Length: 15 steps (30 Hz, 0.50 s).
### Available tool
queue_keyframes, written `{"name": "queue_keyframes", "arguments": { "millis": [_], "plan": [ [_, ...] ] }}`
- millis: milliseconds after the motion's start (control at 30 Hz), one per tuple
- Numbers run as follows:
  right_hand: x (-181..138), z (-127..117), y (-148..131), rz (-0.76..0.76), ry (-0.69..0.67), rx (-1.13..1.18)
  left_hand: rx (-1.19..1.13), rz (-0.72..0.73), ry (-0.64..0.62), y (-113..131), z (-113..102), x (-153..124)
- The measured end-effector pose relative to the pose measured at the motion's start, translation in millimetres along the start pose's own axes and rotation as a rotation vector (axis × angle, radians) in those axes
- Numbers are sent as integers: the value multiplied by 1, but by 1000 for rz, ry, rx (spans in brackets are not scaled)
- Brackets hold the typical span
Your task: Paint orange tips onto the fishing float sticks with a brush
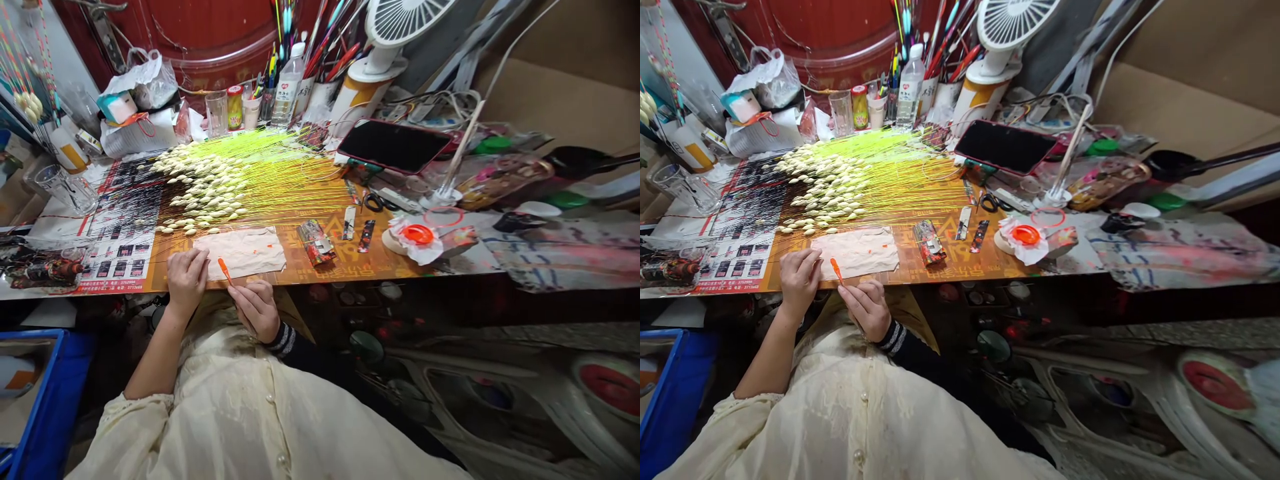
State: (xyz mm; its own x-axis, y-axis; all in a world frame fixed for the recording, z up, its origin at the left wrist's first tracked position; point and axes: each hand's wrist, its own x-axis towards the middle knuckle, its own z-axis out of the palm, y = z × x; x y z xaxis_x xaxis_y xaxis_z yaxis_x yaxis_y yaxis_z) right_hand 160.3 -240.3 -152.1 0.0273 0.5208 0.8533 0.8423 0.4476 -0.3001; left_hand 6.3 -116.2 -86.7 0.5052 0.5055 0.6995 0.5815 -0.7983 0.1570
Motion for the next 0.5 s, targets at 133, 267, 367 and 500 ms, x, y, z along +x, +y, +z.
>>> {"name": "queue_keyframes", "arguments": {
  "millis": [133,267,367,500],
  "plan": [
    [6,1,-4,-8,-23,1,12,10,7,0,0,-1],
    [9,3,-7,-21,-33,-2,16,10,9,1,-1,-2],
    [9,5,-7,-22,-37,4,35,3,10,1,-1,-3],
    [9,7,-8,-15,-36,-11,45,2,18,0,0,-4]
  ]
}}
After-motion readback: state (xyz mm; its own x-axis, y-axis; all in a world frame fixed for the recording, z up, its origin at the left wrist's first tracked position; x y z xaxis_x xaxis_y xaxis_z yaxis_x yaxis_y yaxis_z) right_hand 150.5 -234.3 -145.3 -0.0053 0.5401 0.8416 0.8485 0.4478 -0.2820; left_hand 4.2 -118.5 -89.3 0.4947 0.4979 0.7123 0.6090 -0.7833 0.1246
